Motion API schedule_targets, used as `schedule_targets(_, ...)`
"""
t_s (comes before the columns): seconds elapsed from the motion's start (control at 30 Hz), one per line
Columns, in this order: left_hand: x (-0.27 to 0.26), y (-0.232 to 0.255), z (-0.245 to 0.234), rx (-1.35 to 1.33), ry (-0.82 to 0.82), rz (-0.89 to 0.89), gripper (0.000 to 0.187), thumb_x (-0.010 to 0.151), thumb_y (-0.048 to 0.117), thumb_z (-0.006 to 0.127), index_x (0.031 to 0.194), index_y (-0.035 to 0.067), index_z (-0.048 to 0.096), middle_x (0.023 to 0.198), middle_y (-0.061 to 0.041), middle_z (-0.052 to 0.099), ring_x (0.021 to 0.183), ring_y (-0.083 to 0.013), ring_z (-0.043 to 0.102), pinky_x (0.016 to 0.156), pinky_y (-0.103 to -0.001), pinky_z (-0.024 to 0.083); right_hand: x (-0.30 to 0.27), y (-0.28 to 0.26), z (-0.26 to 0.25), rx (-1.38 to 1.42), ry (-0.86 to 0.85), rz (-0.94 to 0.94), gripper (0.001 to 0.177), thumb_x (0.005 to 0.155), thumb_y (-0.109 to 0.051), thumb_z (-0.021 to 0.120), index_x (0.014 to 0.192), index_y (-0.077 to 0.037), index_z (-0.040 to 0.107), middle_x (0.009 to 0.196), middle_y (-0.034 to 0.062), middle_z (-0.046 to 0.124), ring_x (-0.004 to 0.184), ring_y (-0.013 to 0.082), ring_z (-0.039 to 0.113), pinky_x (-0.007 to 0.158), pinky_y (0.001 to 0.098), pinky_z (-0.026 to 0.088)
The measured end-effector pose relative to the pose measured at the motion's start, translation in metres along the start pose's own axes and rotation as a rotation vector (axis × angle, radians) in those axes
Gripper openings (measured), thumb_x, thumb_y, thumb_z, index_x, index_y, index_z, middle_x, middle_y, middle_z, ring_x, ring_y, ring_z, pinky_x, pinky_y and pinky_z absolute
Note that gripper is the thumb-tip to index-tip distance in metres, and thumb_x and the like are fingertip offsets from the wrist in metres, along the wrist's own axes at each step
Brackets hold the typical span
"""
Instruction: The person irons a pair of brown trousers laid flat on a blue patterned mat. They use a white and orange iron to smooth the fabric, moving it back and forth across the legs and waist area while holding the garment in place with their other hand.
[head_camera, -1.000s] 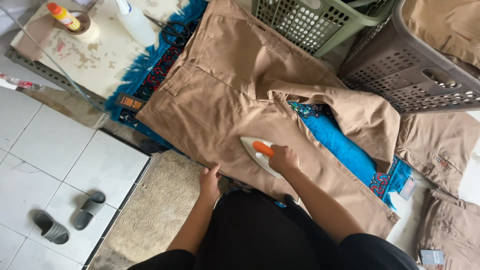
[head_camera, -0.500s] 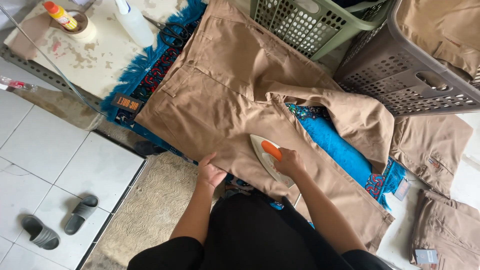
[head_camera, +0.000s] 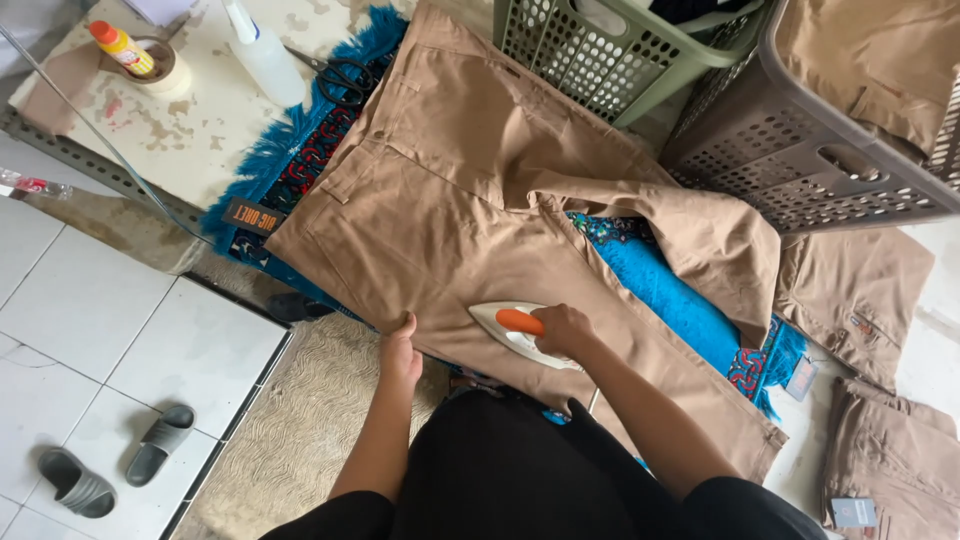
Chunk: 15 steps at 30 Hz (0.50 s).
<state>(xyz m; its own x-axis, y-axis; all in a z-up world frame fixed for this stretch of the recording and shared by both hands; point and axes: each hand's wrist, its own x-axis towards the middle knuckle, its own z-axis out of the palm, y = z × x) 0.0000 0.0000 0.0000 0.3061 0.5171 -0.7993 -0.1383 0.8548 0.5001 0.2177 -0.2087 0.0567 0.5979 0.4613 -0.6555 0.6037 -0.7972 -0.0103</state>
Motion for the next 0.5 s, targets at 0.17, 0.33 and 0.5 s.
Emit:
schedule_targets(0.17, -0.001, -0.009, 0.006, 0.016, 0.076, 0.084, 0.077, 0.088, 0.011, 0.083, 0.151, -0.004, 0.041, 0.153, -0.023, 0.046, 0.146, -0.0343, 0.038, 0.122, -0.045, 0.034, -0.005, -0.030, -0.051, 0.178, 0.104, 0.084, 0.047, 0.083, -0.036, 0.061, 0.129, -0.030, 0.067, 0.112, 0.0139, 0.073, 0.111, 0.0383, 0.071, 0.096, 0.0477, 0.057)
schedule_targets(0.33, 0.008, -0.012, -0.003, 0.038, 0.057, 0.078, 0.073, 0.089, 0.012, 0.084, 0.150, 0.002, 0.045, 0.149, -0.019, 0.051, 0.145, -0.0315, 0.040, 0.120, -0.045, 0.035, 0.047, -0.012, -0.017, 0.218, 0.098, 0.135, 0.059, 0.078, -0.047, 0.063, 0.136, -0.036, 0.061, 0.116, 0.0079, 0.071, 0.112, 0.0334, 0.071, 0.096, 0.0458, 0.057)
schedule_targets(0.5, -0.035, 0.022, 0.022, 0.082, -0.039, 0.093, 0.074, 0.092, 0.016, 0.081, 0.154, 0.004, 0.043, 0.156, -0.018, 0.044, 0.147, -0.0359, 0.037, 0.121, -0.048, 0.032, -0.015, -0.004, 0.016, 0.040, -0.024, 0.044, 0.046, 0.075, -0.043, 0.064, 0.120, -0.038, 0.068, 0.108, 0.0095, 0.074, 0.106, 0.0368, 0.073, 0.091, 0.0475, 0.060)
